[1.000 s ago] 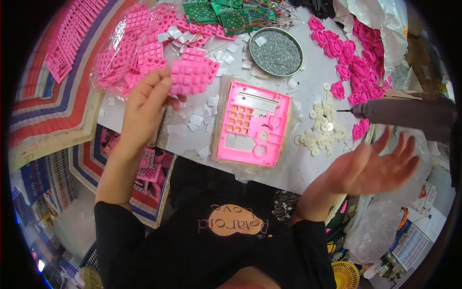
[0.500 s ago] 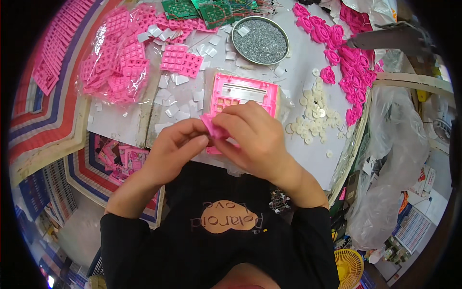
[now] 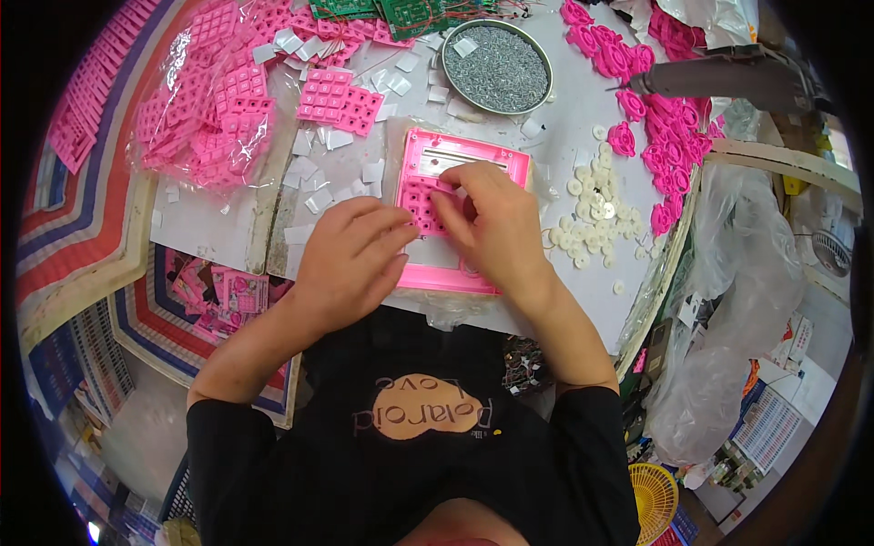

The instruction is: Assembling a toy cash register by installing circuit boards and using a hot glue gun.

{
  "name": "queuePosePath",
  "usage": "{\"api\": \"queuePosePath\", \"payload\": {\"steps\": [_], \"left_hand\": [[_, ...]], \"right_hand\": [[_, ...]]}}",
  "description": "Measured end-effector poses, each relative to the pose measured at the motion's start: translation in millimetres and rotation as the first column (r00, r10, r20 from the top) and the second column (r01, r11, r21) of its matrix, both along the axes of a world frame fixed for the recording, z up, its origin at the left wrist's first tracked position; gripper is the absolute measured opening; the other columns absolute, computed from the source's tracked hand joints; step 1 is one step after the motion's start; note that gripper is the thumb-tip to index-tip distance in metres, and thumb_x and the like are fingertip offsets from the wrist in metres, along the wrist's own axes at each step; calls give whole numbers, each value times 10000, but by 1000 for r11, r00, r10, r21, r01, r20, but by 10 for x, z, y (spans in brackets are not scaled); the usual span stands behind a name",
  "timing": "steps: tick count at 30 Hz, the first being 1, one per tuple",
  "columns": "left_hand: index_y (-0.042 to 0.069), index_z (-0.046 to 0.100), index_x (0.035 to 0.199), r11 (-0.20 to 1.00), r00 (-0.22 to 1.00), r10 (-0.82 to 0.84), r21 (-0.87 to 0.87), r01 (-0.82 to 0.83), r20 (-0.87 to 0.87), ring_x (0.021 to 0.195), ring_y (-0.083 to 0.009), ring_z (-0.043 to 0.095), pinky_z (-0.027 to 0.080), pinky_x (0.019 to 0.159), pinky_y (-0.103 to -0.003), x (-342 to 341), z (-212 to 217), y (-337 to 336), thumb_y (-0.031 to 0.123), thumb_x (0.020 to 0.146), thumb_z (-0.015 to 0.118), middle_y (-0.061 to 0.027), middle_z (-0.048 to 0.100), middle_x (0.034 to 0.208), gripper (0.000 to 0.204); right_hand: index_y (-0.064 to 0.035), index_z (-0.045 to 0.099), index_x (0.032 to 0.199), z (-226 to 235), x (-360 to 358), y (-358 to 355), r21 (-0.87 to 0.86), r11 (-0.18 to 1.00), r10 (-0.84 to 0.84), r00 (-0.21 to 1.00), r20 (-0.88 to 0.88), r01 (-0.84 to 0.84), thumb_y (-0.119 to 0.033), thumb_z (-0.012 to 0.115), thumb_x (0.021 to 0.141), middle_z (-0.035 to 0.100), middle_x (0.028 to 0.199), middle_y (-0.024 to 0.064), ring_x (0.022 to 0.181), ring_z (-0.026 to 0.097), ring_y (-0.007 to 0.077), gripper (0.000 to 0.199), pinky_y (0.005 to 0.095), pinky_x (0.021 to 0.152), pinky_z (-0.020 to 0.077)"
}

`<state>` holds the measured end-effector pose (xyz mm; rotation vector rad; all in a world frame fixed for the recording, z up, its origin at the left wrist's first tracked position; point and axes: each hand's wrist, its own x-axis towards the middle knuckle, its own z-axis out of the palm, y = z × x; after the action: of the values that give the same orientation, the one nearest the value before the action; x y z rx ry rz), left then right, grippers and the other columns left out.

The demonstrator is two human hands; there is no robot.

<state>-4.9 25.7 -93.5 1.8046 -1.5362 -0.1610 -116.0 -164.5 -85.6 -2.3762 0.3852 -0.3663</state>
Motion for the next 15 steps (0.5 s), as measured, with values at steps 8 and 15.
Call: {"api": "queuePosePath", "payload": {"steps": [8, 15], "left_hand": [[71, 684, 1054, 999, 998, -45, -1, 45, 48, 1054, -323, 601, 484, 901, -446, 138, 70, -11, 47, 728, 746, -92, 655, 1153, 333], [57, 699, 1035, 986, 943, 163, -24, -163, 291, 952, -303, 659, 531, 821, -416, 1346, 498, -238, 178, 848, 714, -123, 702, 1013, 223]], "right_hand": [[13, 554, 1345, 245, -202, 82, -269, 919, 299, 954, -4, -289, -334, 787, 771, 522, 1397, 214, 1337, 479, 381, 710, 528, 1012, 438], [77, 365, 1495, 149, -267, 389, -310, 852, 297, 878, -376, -422, -635, 648, 799, 313, 1594, 248, 1517, 238, 407, 1035, 676, 1140, 214]]}}
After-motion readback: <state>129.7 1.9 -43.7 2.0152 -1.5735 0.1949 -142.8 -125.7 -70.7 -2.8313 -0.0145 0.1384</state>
